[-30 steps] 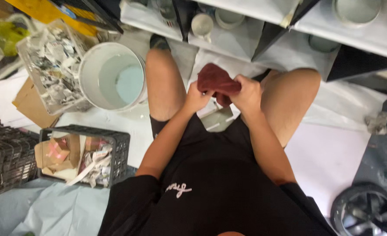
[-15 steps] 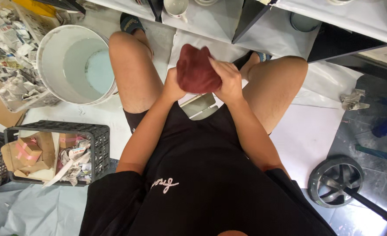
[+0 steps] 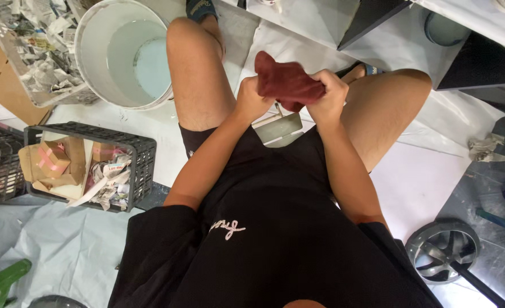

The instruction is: The person sits on the floor and wipes several small ceramic cups and bowls with a red cloth. They pick up each item from a nearby shelf, wipe it thoroughly, and place it back on the shelf.

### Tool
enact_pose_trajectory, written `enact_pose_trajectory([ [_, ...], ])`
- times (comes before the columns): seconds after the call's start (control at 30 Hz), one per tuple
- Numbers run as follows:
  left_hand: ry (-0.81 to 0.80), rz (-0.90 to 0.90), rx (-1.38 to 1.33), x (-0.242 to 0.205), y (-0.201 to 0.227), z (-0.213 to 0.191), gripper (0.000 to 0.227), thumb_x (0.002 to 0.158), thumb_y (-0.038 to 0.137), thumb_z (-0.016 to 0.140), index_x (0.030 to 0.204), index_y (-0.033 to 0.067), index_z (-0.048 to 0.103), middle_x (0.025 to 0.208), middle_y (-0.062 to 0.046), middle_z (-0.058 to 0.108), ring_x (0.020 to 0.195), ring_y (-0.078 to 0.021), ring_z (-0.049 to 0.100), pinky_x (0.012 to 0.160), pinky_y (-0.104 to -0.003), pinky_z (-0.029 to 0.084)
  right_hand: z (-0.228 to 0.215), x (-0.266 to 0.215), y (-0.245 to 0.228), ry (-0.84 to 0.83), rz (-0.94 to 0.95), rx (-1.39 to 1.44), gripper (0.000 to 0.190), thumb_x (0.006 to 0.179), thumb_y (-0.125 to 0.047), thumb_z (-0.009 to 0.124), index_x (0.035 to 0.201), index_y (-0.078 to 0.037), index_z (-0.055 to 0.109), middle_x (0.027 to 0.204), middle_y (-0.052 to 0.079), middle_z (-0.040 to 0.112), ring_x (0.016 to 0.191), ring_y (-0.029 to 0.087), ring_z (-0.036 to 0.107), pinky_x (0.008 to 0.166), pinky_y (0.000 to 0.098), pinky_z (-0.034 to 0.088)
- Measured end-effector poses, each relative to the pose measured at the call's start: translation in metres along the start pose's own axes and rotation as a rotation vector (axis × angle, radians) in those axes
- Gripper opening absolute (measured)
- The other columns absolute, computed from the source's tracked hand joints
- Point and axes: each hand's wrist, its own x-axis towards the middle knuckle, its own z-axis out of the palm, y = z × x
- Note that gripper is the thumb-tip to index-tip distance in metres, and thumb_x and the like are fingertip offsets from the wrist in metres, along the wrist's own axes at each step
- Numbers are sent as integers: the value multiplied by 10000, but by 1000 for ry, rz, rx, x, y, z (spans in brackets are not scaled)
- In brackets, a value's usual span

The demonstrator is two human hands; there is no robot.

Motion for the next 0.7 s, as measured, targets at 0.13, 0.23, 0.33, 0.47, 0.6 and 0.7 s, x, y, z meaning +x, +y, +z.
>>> enact_pose_trajectory([
  [0.13, 56, 48, 93, 4, 8, -5, 211, 837, 204, 752, 827, -2, 707, 752, -210, 690, 702, -408, 685, 626, -432, 531, 2, -3, 9, -98, 28, -74, 145, 850, -63, 799, 866, 4, 671, 770, 200, 637, 683, 329, 652, 640, 379, 504],
  [0.23, 39, 63, 102, 8, 17, -11, 191, 871, 181, 755, 866, -4, 707, 761, -226, 678, 710, -416, 682, 631, -435, 531, 7, -5, 15, -145, 161, 3, 144, 856, -79, 741, 973, 2, 718, 825, 220, 686, 714, 326, 715, 684, 383, 543],
  [0.33, 69, 28, 63, 11, 31, -13, 173, 909, 134, 733, 987, -17, 701, 801, -242, 682, 715, -410, 689, 626, -427, 525, 8, -3, 15, -174, 63, 72, 299, 839, -62, 727, 1130, -7, 688, 961, 223, 729, 904, 367, 754, 814, 384, 585],
  [0.47, 26, 104, -162, 11, 31, -17, 212, 838, 85, 708, 1007, -23, 640, 868, -222, 722, 765, -380, 735, 688, -409, 566, 6, -3, 8, -260, 102, 47, 515, 807, 9, 694, 1315, -11, 609, 1148, 229, 712, 1090, 390, 703, 938, 394, 553],
  [0.6, -15, 154, -85, 10, 16, -14, 195, 819, 49, 674, 996, -29, 651, 901, -244, 704, 845, -424, 713, 743, -423, 558, 9, -3, -3, -239, 40, 14, 566, 803, 62, 705, 1353, -29, 609, 1255, 207, 690, 1183, 386, 670, 991, 386, 540],
  [0.7, -32, 41, -6, 7, 6, -10, 152, 860, 66, 667, 987, -17, 668, 877, -244, 700, 855, -436, 704, 730, -431, 557, 11, -4, -7, -180, -65, -39, 592, 739, 47, 752, 1310, -7, 603, 1239, 231, 666, 1147, 413, 649, 963, 396, 530],
])
